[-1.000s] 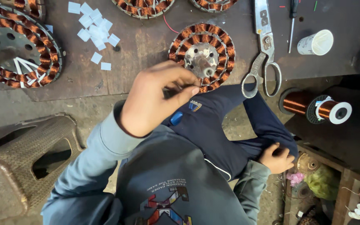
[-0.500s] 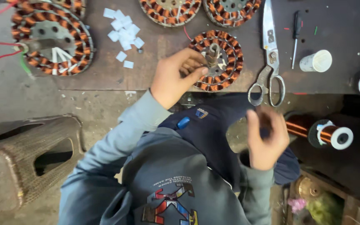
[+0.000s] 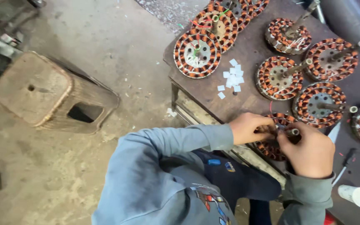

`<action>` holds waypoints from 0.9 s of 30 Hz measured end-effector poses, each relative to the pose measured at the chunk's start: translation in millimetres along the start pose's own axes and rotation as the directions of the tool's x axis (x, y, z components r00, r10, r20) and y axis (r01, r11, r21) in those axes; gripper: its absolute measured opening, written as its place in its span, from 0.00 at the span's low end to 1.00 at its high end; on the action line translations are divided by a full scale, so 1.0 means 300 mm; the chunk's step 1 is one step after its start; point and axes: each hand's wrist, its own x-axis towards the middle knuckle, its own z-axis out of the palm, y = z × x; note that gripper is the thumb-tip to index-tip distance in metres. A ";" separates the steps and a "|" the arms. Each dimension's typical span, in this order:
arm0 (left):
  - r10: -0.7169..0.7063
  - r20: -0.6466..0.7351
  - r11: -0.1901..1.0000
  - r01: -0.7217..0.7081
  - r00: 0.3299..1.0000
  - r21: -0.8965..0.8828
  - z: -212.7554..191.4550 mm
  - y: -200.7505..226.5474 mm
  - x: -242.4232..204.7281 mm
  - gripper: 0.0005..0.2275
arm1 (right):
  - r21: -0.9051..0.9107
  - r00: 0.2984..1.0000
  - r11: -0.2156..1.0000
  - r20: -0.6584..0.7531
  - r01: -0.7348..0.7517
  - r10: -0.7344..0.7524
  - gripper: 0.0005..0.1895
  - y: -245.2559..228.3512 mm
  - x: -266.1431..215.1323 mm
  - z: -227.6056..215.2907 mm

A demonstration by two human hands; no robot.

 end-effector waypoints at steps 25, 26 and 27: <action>0.018 0.111 0.991 -0.033 0.994 0.129 -0.021 0.091 -0.010 0.12 | 0.167 0.976 0.963 -0.012 -0.212 0.217 0.17 0.033 -0.018 -0.067; 0.020 0.100 0.992 -0.032 0.995 0.122 -0.020 0.083 0.002 0.11 | 0.237 0.967 0.946 -0.072 -0.221 0.244 0.14 0.028 -0.017 -0.078; 0.018 0.107 0.994 -0.029 0.994 0.107 -0.019 0.080 0.000 0.10 | 0.306 0.947 0.920 -0.127 -0.244 0.294 0.11 0.012 -0.030 -0.096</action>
